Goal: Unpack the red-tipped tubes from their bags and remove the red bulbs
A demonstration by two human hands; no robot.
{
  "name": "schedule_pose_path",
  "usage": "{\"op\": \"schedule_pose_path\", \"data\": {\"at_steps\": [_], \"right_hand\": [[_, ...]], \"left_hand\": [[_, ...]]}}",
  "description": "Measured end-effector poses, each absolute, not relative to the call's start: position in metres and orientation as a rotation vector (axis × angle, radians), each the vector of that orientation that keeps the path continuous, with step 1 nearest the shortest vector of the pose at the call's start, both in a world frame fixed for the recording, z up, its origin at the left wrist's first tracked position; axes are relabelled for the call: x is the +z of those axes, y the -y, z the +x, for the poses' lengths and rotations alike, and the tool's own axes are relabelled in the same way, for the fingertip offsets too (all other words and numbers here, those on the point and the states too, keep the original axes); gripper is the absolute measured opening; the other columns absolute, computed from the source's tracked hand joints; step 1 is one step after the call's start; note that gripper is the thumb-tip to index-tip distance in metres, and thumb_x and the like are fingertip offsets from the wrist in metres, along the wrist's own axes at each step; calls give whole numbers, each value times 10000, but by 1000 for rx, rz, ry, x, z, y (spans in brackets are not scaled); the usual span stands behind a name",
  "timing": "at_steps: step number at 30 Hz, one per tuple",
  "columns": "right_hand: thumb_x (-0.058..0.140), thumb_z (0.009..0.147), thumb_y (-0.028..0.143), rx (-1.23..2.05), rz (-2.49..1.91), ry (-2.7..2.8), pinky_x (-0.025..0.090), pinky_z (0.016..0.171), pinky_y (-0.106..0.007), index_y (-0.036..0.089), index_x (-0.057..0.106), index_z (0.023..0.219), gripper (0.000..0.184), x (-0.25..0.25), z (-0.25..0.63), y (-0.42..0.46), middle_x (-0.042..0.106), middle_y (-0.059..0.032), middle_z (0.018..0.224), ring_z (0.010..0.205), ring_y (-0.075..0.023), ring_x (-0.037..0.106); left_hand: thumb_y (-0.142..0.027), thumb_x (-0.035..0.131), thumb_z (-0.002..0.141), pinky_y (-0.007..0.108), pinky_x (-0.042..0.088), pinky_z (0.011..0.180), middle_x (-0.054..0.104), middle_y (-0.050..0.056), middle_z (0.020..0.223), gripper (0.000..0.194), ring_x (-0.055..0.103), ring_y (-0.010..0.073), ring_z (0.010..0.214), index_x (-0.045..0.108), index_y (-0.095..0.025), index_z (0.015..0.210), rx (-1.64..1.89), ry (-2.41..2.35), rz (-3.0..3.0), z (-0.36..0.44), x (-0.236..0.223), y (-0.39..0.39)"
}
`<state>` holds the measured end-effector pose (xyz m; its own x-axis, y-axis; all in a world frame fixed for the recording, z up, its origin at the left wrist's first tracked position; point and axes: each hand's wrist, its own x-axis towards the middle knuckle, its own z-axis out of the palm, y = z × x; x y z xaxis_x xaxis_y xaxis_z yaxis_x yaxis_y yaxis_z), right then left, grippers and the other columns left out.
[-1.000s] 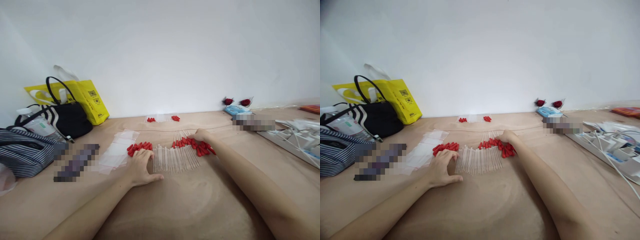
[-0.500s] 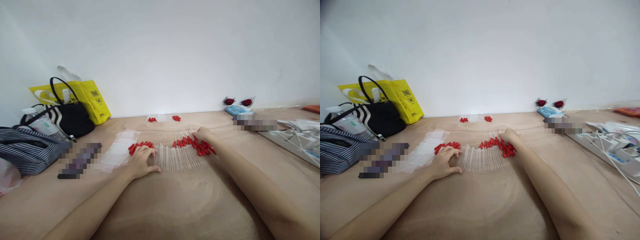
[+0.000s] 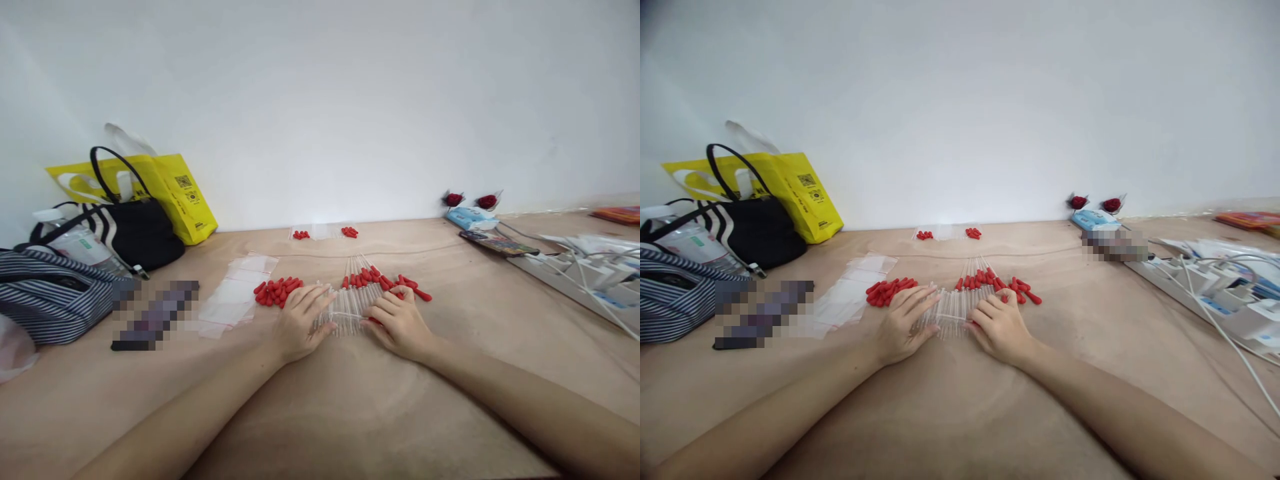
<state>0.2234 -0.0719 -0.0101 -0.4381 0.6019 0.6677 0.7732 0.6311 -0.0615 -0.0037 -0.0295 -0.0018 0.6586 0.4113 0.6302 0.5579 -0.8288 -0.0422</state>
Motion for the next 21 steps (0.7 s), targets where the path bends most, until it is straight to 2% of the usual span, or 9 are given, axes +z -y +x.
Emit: {"op": "schedule_pose_path", "data": {"at_steps": [2,7,11,16,21], "right_hand": [[467,836,290,-339,-1028,2176,224,785,-345,194,589,757,174,-11,217,72,582,12,635,663,-126,457],[492,827,335,-313,-980,2120,230,802,-342,198,607,795,182,-10,207,72,596,14,653,679,-121,453],[526,807,342,-326,-987,2098,223,829,-364,224,618,876,164,-12,212,75,618,12,697,721,-133,473],[524,808,320,-346,-966,2087,229,831,-372,235,634,853,146,-13,212,75,612,13,676,702,-130,468],[535,799,317,-392,-941,2090,233,823,-376,231,646,808,141,-13,209,75,565,21,589,662,-123,444]], "left_hand": [[-325,523,792,380,306,950,553,63,1178,348,449,206,1114,520,-208,1120,-921,711,-2641,3,-3,30],[-261,533,798,422,246,987,663,-26,984,166,535,180,1001,614,-255,944,-1003,617,-2615,8,-4,33],[-216,524,801,444,209,1010,680,-42,929,139,562,170,957,630,-247,886,-1018,609,-2603,8,-2,36],[-264,565,773,468,177,1027,688,-27,904,148,579,176,943,632,-239,903,-1018,564,-2562,11,1,40],[-219,572,767,491,178,1021,699,-43,830,71,613,165,864,641,-231,778,-1059,534,-2524,12,1,44]]}}
